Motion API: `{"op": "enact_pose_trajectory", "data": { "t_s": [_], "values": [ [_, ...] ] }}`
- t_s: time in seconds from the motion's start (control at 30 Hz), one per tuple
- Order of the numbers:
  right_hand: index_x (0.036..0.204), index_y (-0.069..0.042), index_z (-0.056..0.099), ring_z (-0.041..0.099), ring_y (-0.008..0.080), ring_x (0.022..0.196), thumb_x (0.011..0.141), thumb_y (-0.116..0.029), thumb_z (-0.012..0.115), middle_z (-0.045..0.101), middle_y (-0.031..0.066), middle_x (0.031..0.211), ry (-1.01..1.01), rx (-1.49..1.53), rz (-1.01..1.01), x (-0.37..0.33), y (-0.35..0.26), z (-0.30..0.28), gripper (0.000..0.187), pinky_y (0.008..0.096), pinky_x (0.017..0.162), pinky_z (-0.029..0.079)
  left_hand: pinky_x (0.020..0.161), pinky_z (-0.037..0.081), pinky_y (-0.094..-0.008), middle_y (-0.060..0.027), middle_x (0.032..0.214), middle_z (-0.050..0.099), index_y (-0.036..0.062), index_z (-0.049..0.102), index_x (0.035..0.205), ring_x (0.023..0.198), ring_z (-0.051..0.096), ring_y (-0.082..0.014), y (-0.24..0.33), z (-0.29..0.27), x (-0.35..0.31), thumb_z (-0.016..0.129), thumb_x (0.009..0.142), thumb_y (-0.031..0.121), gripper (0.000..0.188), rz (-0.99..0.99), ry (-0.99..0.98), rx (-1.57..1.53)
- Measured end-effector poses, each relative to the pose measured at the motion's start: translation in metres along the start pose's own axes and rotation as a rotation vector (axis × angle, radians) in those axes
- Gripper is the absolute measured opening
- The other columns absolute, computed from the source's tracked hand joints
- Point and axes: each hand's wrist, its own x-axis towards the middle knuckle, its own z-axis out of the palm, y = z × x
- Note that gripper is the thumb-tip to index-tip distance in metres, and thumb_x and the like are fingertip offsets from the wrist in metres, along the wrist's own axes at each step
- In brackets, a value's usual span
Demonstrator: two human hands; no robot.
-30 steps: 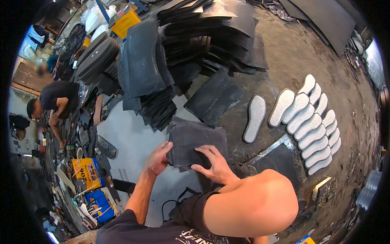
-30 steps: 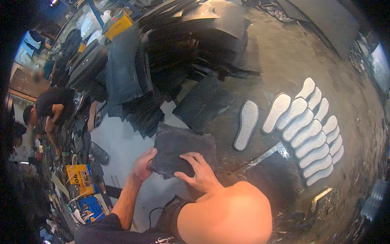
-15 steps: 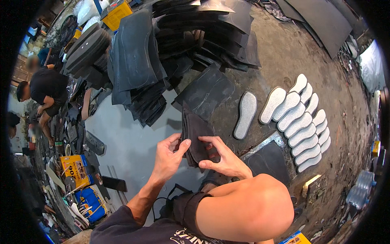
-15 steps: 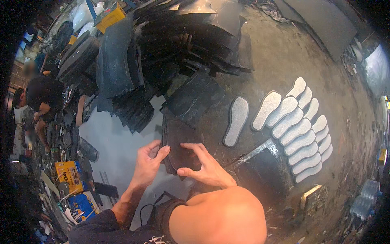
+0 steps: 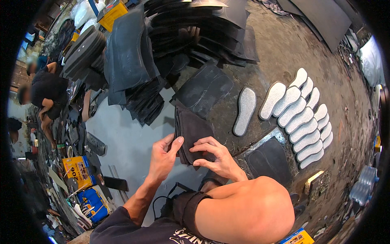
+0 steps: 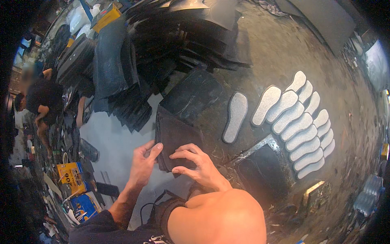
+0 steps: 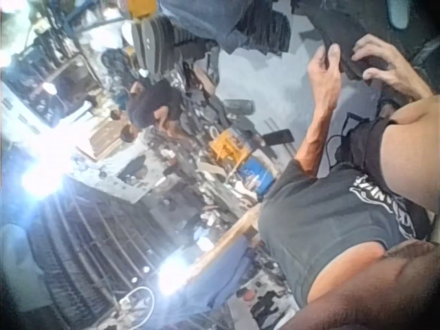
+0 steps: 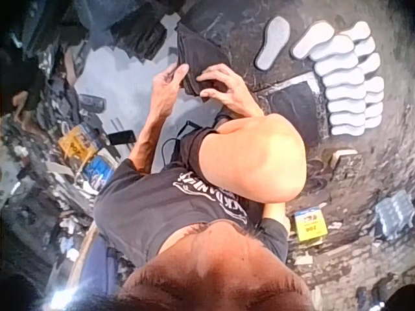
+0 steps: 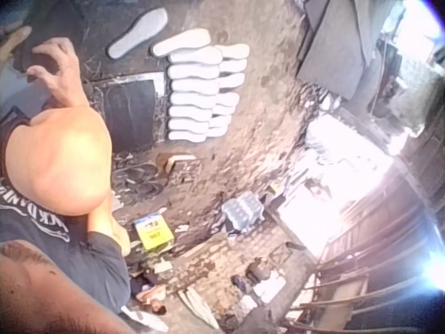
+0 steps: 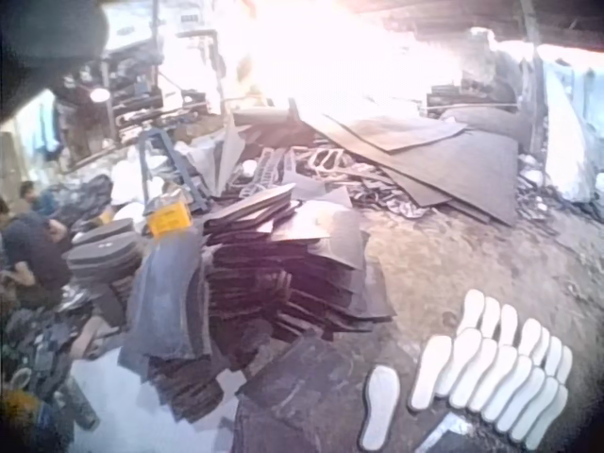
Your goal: The person sits on the floor and repeatedly picks up white insoles and black rubber soles, aligns them, and presses them together by hand. The assembled pairs are placed in a growing stack nearby. The process continues with multiple units in a repetitive sequence.
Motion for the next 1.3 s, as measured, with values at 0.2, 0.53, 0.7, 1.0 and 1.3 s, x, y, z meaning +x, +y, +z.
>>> {"op": "enact_pose_trajectory", "data": {
  "t_s": [0.2, 0.53, 0.7, 1.0, 1.3],
  "values": [
    [0.117, -0.011, 0.082, 0.070, 0.0293, 0.119, 0.092, -0.019, 0.088, 0.072, 0.0094, 0.123, 0.108, -0.005, -0.061, 0.001, 0.010, 0.017, 0.026, 0.0413, 0.100, 0.058, 0.102, 0.058, -0.0320, -0.0081, 0.130, 0.073, -0.0030, 0.062, 0.146, 0.114, 0.067, -0.0127, -0.001, -0.002, -0.016, 0.081, 0.104, 0.013, 0.048, -0.048, -0.147, 0.037],
    [0.104, -0.003, 0.066, 0.069, 0.0167, 0.080, 0.105, -0.010, 0.071, 0.070, 0.0080, 0.090, 0.545, -0.022, 0.158, -0.004, 0.025, 0.029, 0.008, 0.0354, 0.071, 0.059, 0.109, 0.051, -0.0317, -0.0037, 0.135, 0.071, -0.0028, 0.061, 0.148, 0.124, 0.064, -0.0127, -0.016, -0.022, -0.015, 0.075, 0.106, 0.011, 0.046, -0.033, -0.148, 0.013],
    [0.113, -0.009, 0.067, 0.062, 0.0094, 0.078, 0.115, -0.023, 0.062, 0.066, -0.0041, 0.095, 1.158, 0.430, 0.241, -0.050, 0.119, -0.076, 0.015, 0.0279, 0.074, 0.056, 0.115, 0.047, -0.0344, -0.0069, 0.140, 0.072, -0.0050, 0.064, 0.146, 0.128, 0.065, -0.0173, -0.076, -0.091, -0.009, 0.068, 0.101, -0.002, 0.045, -0.094, -0.005, -0.079],
    [0.122, -0.004, 0.062, 0.070, 0.0290, 0.122, 0.117, -0.018, 0.045, 0.073, 0.0178, 0.134, 1.340, -0.318, -0.108, -0.202, -0.101, -0.141, 0.023, 0.0427, 0.106, 0.056, 0.117, 0.045, -0.0467, -0.0164, 0.140, 0.068, -0.0015, 0.059, 0.152, 0.135, 0.062, -0.0291, -0.195, -0.217, -0.010, 0.062, 0.102, -0.001, 0.050, -0.164, 0.492, 0.850],
    [0.114, -0.003, 0.075, 0.071, 0.0379, 0.116, 0.101, -0.010, 0.072, 0.075, 0.0159, 0.120, 1.196, -0.871, 0.416, -0.209, 0.062, 0.011, 0.015, 0.0493, 0.106, 0.056, 0.099, 0.055, -0.0410, -0.0181, 0.135, 0.063, 0.0050, 0.062, 0.149, 0.119, 0.063, -0.0299, -0.176, 0.075, 0.097, 0.090, 0.089, 0.019, 0.068, 0.521, 0.011, 0.666]
  ]
}}
